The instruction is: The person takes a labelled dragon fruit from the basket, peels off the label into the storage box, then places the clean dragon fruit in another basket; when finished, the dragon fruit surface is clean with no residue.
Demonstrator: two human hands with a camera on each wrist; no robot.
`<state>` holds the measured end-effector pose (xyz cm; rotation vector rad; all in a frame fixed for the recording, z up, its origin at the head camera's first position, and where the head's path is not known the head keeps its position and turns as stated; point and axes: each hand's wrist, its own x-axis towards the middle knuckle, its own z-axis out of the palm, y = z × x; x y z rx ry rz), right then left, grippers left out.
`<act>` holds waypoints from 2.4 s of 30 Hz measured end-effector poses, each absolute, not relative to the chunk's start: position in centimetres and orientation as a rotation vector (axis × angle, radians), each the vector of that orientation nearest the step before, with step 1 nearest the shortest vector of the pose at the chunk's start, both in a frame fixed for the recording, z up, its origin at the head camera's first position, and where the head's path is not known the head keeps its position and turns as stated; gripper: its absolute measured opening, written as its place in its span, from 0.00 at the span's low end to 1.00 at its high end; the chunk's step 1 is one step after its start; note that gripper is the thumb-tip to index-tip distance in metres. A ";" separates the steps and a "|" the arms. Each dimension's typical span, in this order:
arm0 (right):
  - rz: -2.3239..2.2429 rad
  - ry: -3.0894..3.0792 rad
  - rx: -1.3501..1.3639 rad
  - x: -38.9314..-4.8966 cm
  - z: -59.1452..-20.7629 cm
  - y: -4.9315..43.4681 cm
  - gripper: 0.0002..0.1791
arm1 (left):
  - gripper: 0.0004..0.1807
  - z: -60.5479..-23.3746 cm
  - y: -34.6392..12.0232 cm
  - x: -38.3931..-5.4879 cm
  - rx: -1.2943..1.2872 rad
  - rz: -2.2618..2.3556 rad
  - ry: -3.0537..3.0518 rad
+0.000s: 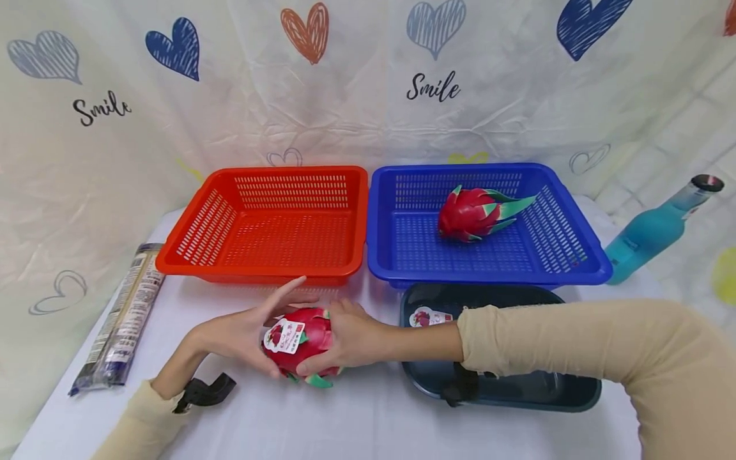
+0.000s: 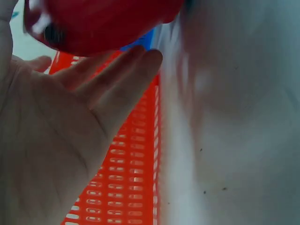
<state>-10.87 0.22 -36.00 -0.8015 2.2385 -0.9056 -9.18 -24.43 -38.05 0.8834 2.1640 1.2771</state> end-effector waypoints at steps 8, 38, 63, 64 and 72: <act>-0.796 2.340 -0.741 -10.1 -35.5 0.2 0.47 | 0.60 -38.8 -24.2 -9.2 0.879 1.293 2.148; -0.956 2.398 -1.194 -10.8 -31.9 2.0 0.27 | 0.51 -40.2 -24.1 -9.8 0.818 1.399 2.132; -0.870 2.426 -1.031 -11.6 -32.5 -1.3 0.30 | 0.46 -41.8 -24.3 -9.8 0.758 1.548 2.087; -0.873 2.425 -1.033 -11.6 -32.5 -1.3 0.30 | 0.45 -41.8 -24.2 -9.8 0.760 1.548 2.087; -0.901 2.414 -1.037 -11.6 -32.7 -1.4 0.31 | 0.44 -41.7 -24.2 -9.7 0.779 1.537 2.104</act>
